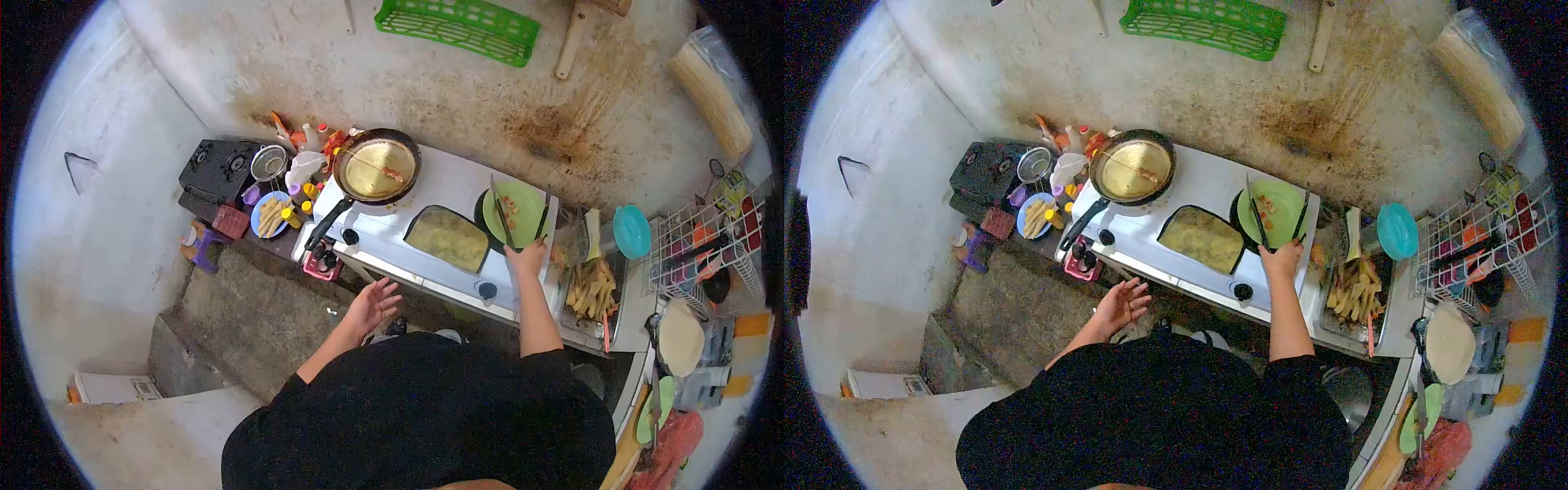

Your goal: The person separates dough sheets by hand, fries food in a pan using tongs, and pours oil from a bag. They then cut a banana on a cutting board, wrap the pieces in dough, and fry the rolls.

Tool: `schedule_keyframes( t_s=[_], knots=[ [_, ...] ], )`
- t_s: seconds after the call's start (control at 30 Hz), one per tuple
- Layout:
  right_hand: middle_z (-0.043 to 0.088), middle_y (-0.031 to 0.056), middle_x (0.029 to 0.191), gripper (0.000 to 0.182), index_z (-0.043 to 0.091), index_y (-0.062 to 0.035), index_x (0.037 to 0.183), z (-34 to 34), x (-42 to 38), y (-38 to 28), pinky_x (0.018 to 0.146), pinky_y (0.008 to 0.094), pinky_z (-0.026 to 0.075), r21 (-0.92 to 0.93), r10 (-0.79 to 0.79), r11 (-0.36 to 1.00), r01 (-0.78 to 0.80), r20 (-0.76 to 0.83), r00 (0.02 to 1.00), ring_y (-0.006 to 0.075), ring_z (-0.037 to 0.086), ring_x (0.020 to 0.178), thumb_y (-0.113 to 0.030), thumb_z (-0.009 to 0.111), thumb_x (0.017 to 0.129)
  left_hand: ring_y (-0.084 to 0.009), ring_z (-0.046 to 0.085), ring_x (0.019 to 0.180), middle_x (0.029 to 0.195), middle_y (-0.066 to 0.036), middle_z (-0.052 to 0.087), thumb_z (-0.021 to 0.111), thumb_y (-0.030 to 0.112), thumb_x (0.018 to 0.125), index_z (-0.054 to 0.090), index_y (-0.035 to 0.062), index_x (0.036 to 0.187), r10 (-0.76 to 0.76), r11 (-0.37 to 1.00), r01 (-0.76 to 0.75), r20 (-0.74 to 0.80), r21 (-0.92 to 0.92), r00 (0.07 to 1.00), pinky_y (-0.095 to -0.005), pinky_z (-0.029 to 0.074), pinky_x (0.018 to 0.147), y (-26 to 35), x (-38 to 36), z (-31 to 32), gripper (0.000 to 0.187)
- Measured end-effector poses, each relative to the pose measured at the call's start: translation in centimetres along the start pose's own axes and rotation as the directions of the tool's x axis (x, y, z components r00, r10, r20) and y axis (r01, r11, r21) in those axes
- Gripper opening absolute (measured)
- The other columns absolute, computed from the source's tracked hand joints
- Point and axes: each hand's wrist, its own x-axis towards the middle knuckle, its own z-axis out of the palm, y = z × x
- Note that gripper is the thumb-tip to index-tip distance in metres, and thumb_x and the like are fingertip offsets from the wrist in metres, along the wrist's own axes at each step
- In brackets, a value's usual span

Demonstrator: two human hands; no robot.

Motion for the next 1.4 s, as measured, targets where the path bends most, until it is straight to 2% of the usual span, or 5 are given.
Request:
schedule_keyframes(
  t_s=[0.3, 0.4, 0.53, 1.0, 1.4],
  knots=[
    [0.039, 0.0235, 0.118, 0.077, 0.036, 0.0044, 0.12, 0.0, -2.0, 3.1, 0.094, 0.0394, 0.034, 0.159, -0.116, 0.973, 0.167, -0.29, 0.95, 0.0365, 0.041, 0.109, -0.026, 0.074, 0.06, -0.0238, 0.049, 0.105, 0.126, -0.003, 0.044, 0.034, 0.036, 0.09, 0.038, 0.0145, 0.125, -0.02, 1.0, 0.02, 0.012, -0.008, 1.0, -0.0379, 0.041, 0.084, 1.0, 0.5, -1.2, 0.041],
    [0.045, 0.0206, 0.115, 0.067, 0.043, 0.0024, 0.116, -1.1, -2.8, 4.0, 0.093, 0.0391, 0.034, 0.298, -0.14, 0.934, 0.198, -0.205, 0.969, 0.0357, 0.043, 0.108, -0.024, 0.074, 0.062, -0.0236, 0.051, 0.102, 0.122, -0.003, 0.048, 0.036, 0.036, 0.089, 0.041, 0.0133, 0.12, -0.019, 1.0, 0.019, 0.015, 0.007, 1.0, -0.0385, 0.04, 0.082, 1.5, 1.0, -0.9, 0.039],
    [0.056, 0.0166, 0.1, 0.05, 0.054, 0.0001, 0.105, -2.0, -4.5, 3.9, 0.084, 0.0353, 0.041, 0.164, -0.272, 0.91, 0.38, -0.456, 0.847, 0.0303, 0.053, 0.095, -0.018, 0.073, 0.063, -0.0235, 0.051, 0.102, 0.121, -0.003, 0.048, 0.037, 0.036, 0.089, 0.042, 0.014, 0.121, -0.058, 0.998, 0.058, 0.017, 0.029, 0.998, -0.0388, 0.039, 0.083, 1.9, 2.2, -0.4, 0.039],
    [0.059, 0.0159, 0.097, 0.05, 0.056, 0.0041, 0.102, -3.4, -7.1, 4.3, 0.076, 0.0315, 0.045, 0.404, 0.035, 0.907, 0.121, -0.358, 0.933, 0.0237, 0.058, 0.085, -0.02, 0.075, 0.063, -0.0242, 0.05, 0.104, 0.126, -0.005, 0.044, 0.032, 0.037, 0.091, 0.037, 0.0126, 0.126, -0.112, 0.993, 0.105, 0.129, 0.056, 0.985, -0.039, 0.041, 0.085, 3.3, 4.1, 0.0, 0.042],
    [0.058, 0.0126, 0.09, 0.052, 0.048, 0.0113, 0.105, 0.9, -5.0, 1.8, 0.057, 0.0242, 0.047, 0.848, 0.184, 0.525, 0.074, -0.199, 0.963, 0.014, 0.057, 0.066, -0.013, 0.074, 0.068, -0.0235, 0.049, 0.106, 0.125, -0.004, 0.046, 0.035, 0.036, 0.089, 0.038, 0.0149, 0.125, -0.045, 0.999, 0.045, 0.024, 0.005, 0.999, -0.0385, 0.037, 0.086, 6.3, 2.2, -3.3, 0.042]
  ],
)
